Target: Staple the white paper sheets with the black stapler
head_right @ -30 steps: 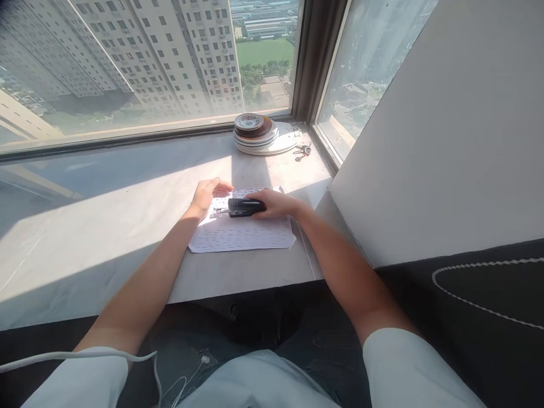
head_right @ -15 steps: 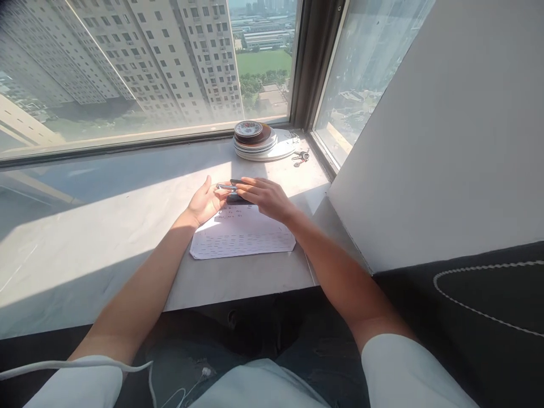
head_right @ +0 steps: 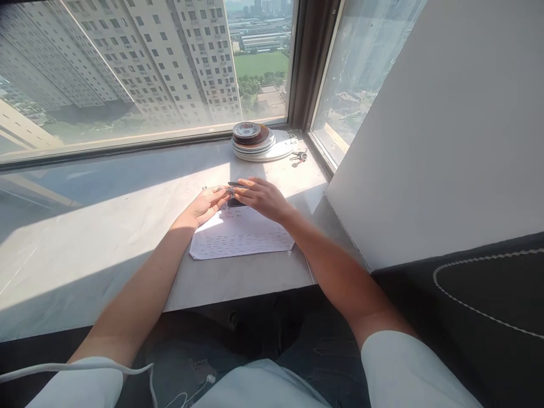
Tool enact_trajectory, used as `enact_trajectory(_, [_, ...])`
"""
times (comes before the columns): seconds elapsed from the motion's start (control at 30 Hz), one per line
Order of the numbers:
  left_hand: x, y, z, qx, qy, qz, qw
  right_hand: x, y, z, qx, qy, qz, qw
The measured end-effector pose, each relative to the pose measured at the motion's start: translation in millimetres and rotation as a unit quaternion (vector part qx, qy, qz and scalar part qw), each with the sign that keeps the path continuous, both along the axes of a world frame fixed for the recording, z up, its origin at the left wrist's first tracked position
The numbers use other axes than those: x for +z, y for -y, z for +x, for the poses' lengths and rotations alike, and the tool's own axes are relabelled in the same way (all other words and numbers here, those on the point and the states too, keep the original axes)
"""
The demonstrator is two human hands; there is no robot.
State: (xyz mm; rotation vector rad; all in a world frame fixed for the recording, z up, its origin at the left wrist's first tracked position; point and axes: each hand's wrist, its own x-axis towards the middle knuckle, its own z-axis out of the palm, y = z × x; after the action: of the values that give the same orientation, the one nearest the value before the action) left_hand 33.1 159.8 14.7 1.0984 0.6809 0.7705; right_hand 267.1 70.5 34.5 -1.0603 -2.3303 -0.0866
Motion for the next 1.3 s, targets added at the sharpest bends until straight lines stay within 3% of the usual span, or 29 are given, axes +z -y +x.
enact_trajectory(0.2, [-1.0,-1.6,-0.6,0.019,-0.032,-0.014,0.999,-5.3,-1.0,7.2,-0.020,-0.096,-0.036,0.995])
enact_trajectory(0.33, [-1.0,-6.7,-2.3,0.075,-0.010,0.012,0.997,-3.7,2.5,14.3,-0.086,-0.260,-0.051,0.961])
enact_trajectory(0.43, [-0.4,-8.8,-1.9,0.133,-0.011,0.035,0.990,1.1,6.0,18.9,-0.058,-0.321,-0.126,0.937])
enact_trajectory(0.57, [0.6,-2.1,-0.1,0.102,-0.044,0.071,0.991,-3.0,4.5,18.6,0.006,-0.269,-0.225,0.936])
enact_trajectory(0.7, [2.3,9.5,1.9,0.030,-0.108,0.124,0.986,-12.8,0.6,13.1,0.035,-0.184,-0.244,0.951])
enact_trajectory(0.97, [15.3,20.8,4.9,0.042,-0.131,0.176,0.975,1.0,6.1,-3.0,0.057,-0.205,-0.120,0.970])
enact_trajectory(1.13, [23.0,26.6,4.1,0.024,-0.133,0.177,0.975,-0.2,6.4,-7.0,0.073,-0.162,-0.116,0.977])
enact_trajectory(1.3, [21.2,29.1,4.4,0.007,-0.135,0.190,0.972,-1.5,5.6,-7.7,0.076,-0.161,-0.113,0.977])
